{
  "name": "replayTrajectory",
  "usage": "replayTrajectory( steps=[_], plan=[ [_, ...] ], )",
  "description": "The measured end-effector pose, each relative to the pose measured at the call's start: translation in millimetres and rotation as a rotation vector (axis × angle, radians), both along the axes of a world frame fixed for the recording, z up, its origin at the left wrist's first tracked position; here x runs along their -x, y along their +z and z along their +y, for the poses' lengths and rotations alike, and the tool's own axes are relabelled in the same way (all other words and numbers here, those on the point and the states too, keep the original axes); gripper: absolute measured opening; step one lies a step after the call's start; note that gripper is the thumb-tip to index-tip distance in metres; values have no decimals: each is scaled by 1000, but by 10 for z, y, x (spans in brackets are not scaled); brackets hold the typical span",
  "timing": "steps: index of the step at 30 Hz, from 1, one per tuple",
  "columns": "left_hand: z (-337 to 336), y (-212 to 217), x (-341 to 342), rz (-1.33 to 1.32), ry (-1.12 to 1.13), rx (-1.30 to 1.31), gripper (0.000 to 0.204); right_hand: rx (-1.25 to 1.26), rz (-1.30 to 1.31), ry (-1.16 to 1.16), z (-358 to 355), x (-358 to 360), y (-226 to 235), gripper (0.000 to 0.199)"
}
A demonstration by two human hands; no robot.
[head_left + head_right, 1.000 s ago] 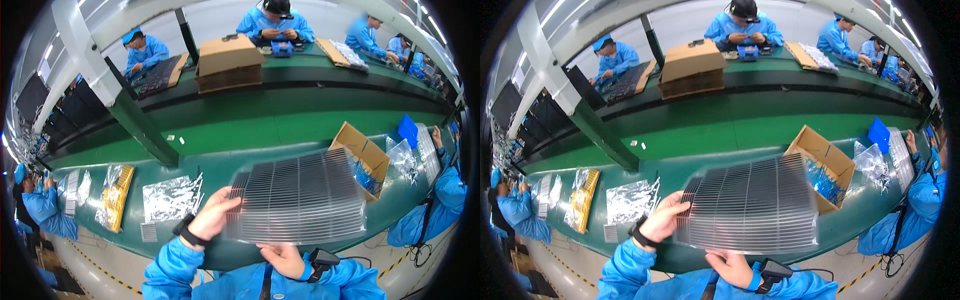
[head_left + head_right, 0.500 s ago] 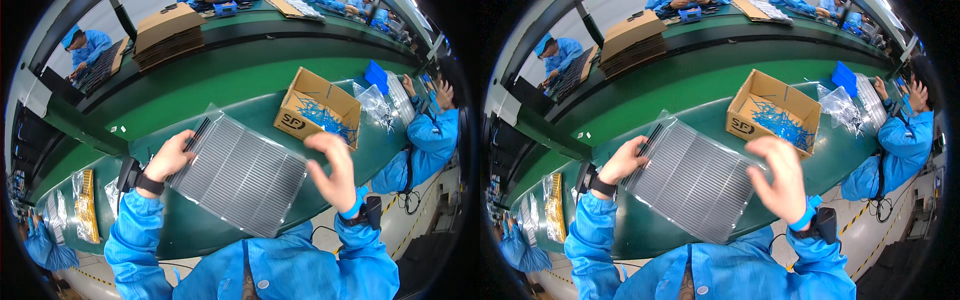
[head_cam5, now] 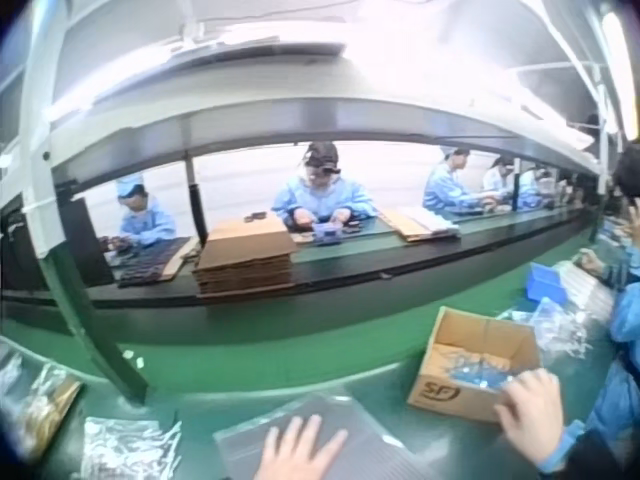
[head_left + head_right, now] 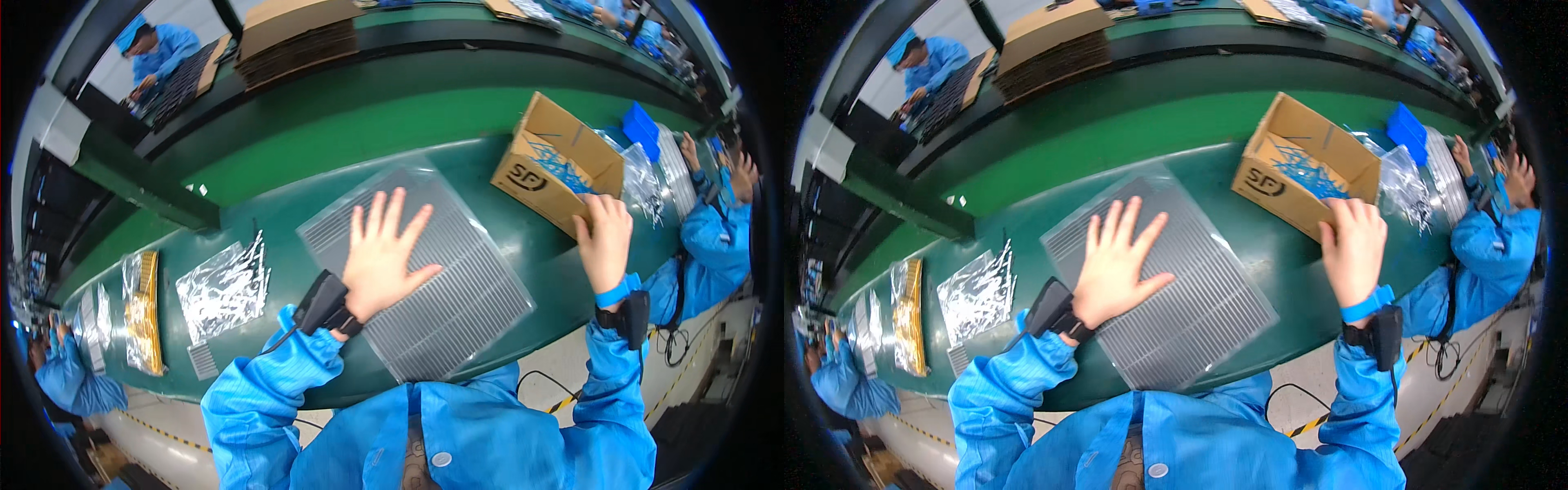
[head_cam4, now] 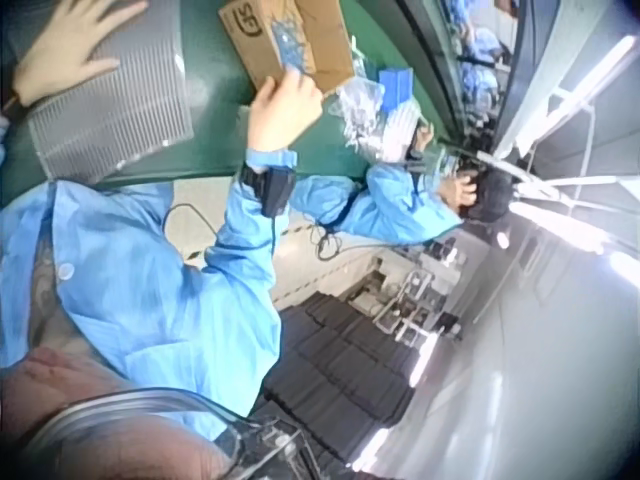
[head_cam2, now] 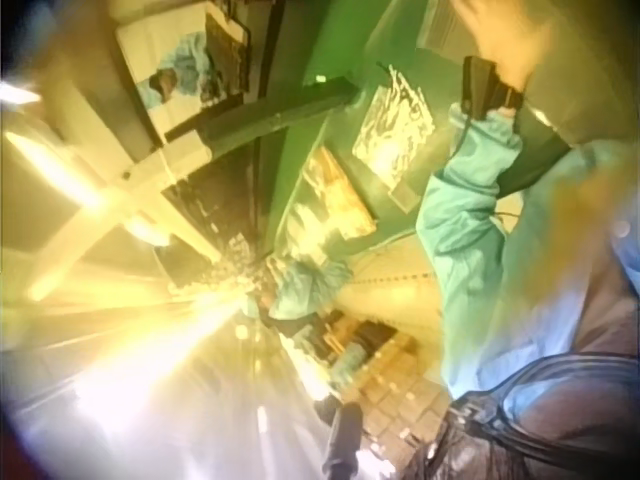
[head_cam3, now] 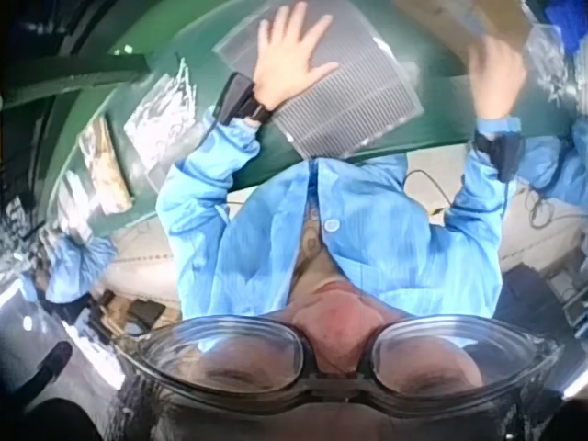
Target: The person is seen assembling components of LED strips onto a metallic grid and then packing small components into bags at an industrial workstation.
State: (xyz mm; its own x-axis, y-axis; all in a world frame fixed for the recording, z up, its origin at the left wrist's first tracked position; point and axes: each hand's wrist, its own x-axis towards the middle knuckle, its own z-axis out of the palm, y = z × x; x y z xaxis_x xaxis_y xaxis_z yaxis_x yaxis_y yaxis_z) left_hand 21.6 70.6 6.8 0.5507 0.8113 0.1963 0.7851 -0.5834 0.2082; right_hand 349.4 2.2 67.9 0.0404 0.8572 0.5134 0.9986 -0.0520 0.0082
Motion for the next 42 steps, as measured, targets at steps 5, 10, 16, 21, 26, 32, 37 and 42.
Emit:
replayTrajectory(
  steps=[5, 10, 16, 21, 26, 32, 37, 42],
  plan=[
    [-28, -8, -86, -91, -274, 55, 85, -329, 187, 29, -91, 423, 70, 46],
    [-80, -86, -91, -146, -377, 60, 88, 126, 402, 465, -154, 1178, -195, 58],
    [-188, 7, 33, -297, -322, 54, 82, 408, 338, 525, -144, 1285, -607, 87],
    [-313, 395, 813, -277, -87, 46, 69, 499, 179, 468, -119, 1302, -540, 81],
    [-305, 611, 2008, -93, 239, -22, 88, 517, 163, 446, 14, 1233, -555, 79],
    [-585, 452, 3119, 16, 655, 8, 114, 523, 203, 487, 56, 1263, -392, 76],
    [-767, 164, 3318, -151, 904, 51, 95, 548, 277, 672, 243, 1978, 86, 72],
    [-629, 242, 3165, -556, 1011, 304, 47, 586, 466, 884, 424, 2542, -45, 56]
  ],
)
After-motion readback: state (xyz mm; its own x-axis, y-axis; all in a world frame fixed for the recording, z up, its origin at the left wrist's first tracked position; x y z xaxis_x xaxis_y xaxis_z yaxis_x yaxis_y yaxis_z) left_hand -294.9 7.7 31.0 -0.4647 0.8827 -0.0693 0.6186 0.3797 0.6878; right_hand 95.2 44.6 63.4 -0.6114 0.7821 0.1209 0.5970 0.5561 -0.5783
